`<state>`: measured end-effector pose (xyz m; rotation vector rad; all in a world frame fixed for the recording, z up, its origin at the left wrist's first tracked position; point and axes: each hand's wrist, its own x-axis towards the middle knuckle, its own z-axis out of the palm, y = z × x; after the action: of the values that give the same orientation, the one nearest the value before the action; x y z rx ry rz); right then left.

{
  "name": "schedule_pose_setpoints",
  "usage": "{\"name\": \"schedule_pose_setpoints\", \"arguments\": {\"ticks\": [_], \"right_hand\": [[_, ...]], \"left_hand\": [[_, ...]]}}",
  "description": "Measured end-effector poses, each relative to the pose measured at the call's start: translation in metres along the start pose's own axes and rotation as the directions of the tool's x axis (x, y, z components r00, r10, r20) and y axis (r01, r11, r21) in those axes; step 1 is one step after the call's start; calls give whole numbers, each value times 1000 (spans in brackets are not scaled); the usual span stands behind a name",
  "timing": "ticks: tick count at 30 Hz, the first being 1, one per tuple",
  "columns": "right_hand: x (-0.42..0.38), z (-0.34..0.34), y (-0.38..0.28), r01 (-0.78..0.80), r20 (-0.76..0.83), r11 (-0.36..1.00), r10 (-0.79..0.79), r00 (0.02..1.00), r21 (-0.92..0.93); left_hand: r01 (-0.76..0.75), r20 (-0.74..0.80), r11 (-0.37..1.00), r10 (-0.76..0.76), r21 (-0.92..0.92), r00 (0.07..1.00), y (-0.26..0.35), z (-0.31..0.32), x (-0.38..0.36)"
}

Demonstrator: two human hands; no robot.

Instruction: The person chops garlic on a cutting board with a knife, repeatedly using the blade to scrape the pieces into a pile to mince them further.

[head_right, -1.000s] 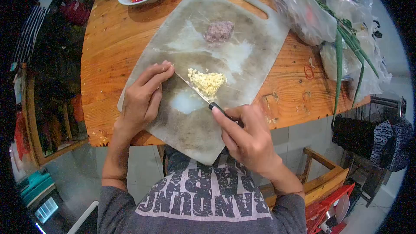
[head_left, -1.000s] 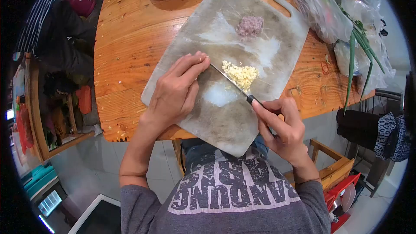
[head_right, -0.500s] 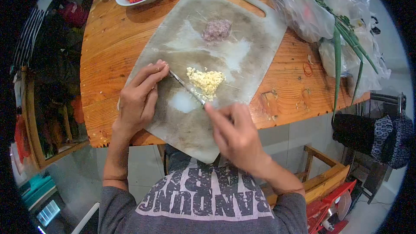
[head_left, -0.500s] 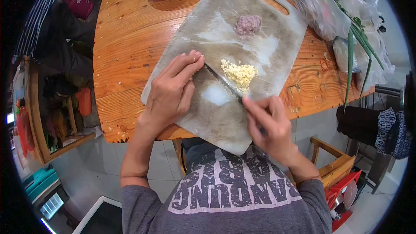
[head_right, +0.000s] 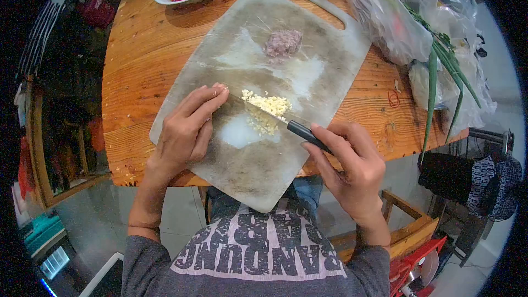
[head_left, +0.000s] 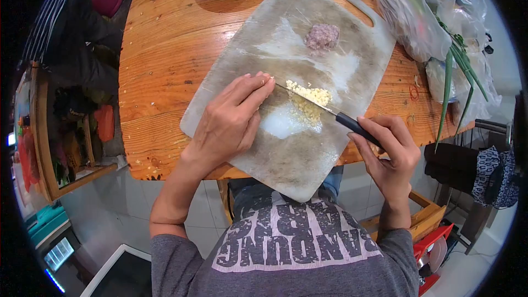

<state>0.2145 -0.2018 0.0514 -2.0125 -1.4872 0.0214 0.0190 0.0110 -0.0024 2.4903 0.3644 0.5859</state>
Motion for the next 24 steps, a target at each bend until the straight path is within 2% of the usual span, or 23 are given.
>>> {"name": "schedule_pose_setpoints", "arguments": {"ticks": [4, 7, 10, 13, 16, 19, 22, 24], "right_hand": [[5, -4, -7, 47, -4, 989, -48, 999, -141], [2, 1, -11, 161, -3, 942, -169, 986, -295], [-9, 30, 5, 23, -12, 986, -25, 1000, -162], [-5, 16, -5, 154, -60, 945, -178, 982, -290], [-10, 33, 8, 104, -35, 982, -111, 993, -157], [-9, 16, -10, 176, -40, 957, -190, 981, -230], [-13, 34, 1, 102, -18, 989, -105, 994, -102], [-10, 20, -9, 152, -38, 975, -160, 986, -162]], "left_hand": [[-25, 10, 1000, 24, 18, 1000, 1, -1, 2], [-15, 5, 998, 15, 53, 1000, 1, 0, 1], [-13, -2, 998, 13, 61, 1000, 1, -2, 2], [-11, 5, 999, 11, 47, 1000, 0, -2, 0], [-20, 8, 999, 19, 44, 1000, -3, -6, -2], [-7, -6, 999, 7, 36, 1000, -2, -6, -1], [-3, -12, 999, 3, 44, 1000, -2, -5, -2], [-4, -23, 999, 5, 37, 1000, -2, -5, 0]]}}
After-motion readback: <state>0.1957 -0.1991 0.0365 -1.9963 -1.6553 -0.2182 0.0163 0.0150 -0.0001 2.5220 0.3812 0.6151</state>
